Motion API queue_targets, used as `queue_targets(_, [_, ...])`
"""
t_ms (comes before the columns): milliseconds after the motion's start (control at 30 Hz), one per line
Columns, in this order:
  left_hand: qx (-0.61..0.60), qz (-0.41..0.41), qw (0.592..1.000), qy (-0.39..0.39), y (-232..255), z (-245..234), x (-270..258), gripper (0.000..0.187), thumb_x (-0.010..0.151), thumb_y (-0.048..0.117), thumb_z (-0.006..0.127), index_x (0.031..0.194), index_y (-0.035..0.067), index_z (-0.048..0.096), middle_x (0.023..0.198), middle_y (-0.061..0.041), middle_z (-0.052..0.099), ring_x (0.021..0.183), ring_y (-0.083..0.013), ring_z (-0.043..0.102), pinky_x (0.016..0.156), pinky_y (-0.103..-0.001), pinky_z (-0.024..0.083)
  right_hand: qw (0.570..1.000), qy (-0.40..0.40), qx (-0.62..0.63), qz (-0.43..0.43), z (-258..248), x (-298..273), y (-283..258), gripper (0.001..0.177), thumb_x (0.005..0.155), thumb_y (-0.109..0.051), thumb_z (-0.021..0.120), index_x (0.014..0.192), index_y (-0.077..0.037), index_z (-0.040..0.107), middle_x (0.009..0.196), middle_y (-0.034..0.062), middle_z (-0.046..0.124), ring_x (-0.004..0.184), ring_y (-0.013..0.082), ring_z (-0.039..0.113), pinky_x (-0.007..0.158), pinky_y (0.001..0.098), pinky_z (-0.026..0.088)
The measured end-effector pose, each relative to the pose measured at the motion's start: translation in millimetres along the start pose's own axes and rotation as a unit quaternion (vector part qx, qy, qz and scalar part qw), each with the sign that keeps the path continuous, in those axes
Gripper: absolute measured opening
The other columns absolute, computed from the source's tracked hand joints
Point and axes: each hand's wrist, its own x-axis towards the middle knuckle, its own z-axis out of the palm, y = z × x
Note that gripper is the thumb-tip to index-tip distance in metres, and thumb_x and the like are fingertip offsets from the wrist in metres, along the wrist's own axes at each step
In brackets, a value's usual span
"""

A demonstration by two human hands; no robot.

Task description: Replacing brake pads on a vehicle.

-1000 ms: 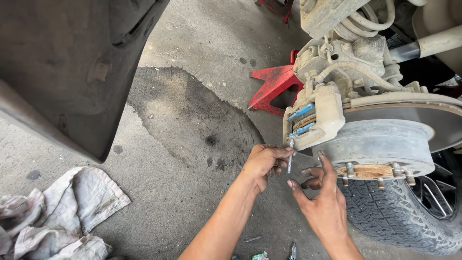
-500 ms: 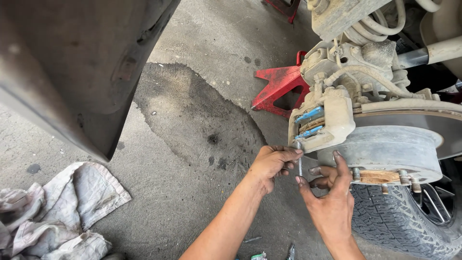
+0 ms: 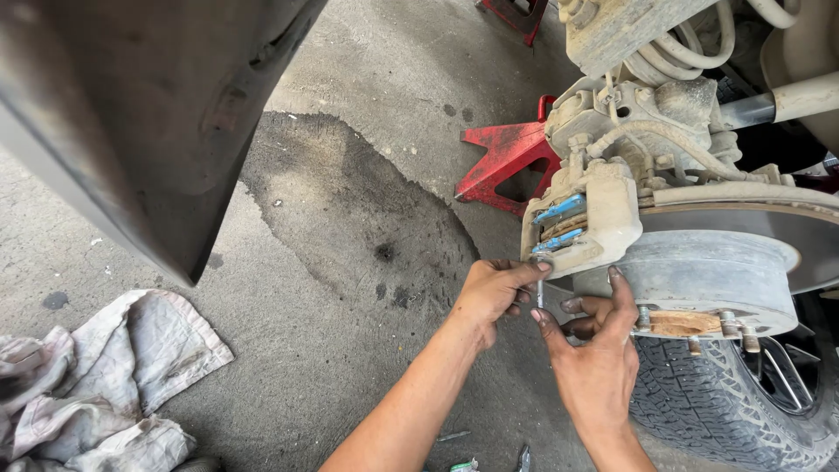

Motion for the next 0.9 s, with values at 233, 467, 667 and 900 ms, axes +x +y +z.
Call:
queue_targets(233, [0.017, 0.151, 0.976, 0.158, 10, -22, 5, 0.022, 0.092, 0.023, 0.070, 0.084, 0.003, 0.066, 0.072, 0.000, 0.061, 0.063, -0.0092, 0.053, 0.058, -0.027, 0.045, 0.998, 0.028, -0.040, -0.039, 6, 1, 5, 0.102, 0.078, -0.026, 0.088, 0.153, -0.004, 0.024, 0.100, 0.0094, 0.072, 0.074, 0.0229, 0.073, 0.065, 0.0401, 0.056])
queue_targets(467, [-0.014, 0.164, 0.971, 0.175, 10, -28, 8, 0.020, 0.094, 0.018, 0.068, 0.081, 0.003, 0.062, 0.069, 0.000, 0.056, 0.063, -0.0092, 0.050, 0.058, -0.029, 0.041, 0.989, 0.062, -0.078, -0.110, 12, 7, 8, 0.104, 0.079, -0.024, 0.088, 0.157, -0.004, 0.021, 0.099, 0.0072, 0.072, 0.070, 0.0237, 0.070, 0.065, 0.0428, 0.054])
queue_targets(667, [-0.041, 0.143, 0.974, 0.171, 3, -28, 9, 0.017, 0.092, 0.016, 0.067, 0.081, 0.004, 0.063, 0.068, 0.001, 0.057, 0.060, -0.0098, 0.050, 0.057, -0.029, 0.042, 0.981, 0.093, -0.102, -0.133, 17, 9, 13, 0.112, 0.079, -0.028, 0.090, 0.158, -0.001, 0.016, 0.097, 0.0105, 0.069, 0.074, 0.0286, 0.069, 0.061, 0.0449, 0.052])
queue_targets(900, [0.192, 0.236, 0.936, 0.174, 37, -20, 16, 0.017, 0.089, 0.018, 0.071, 0.096, 0.003, 0.077, 0.083, -0.008, 0.076, 0.075, -0.0125, 0.068, 0.071, -0.030, 0.052, 0.983, 0.101, -0.102, -0.117, 19, 10, 13, 0.113, 0.079, -0.029, 0.090, 0.158, -0.001, 0.015, 0.100, 0.0121, 0.070, 0.070, 0.0301, 0.069, 0.061, 0.0465, 0.052])
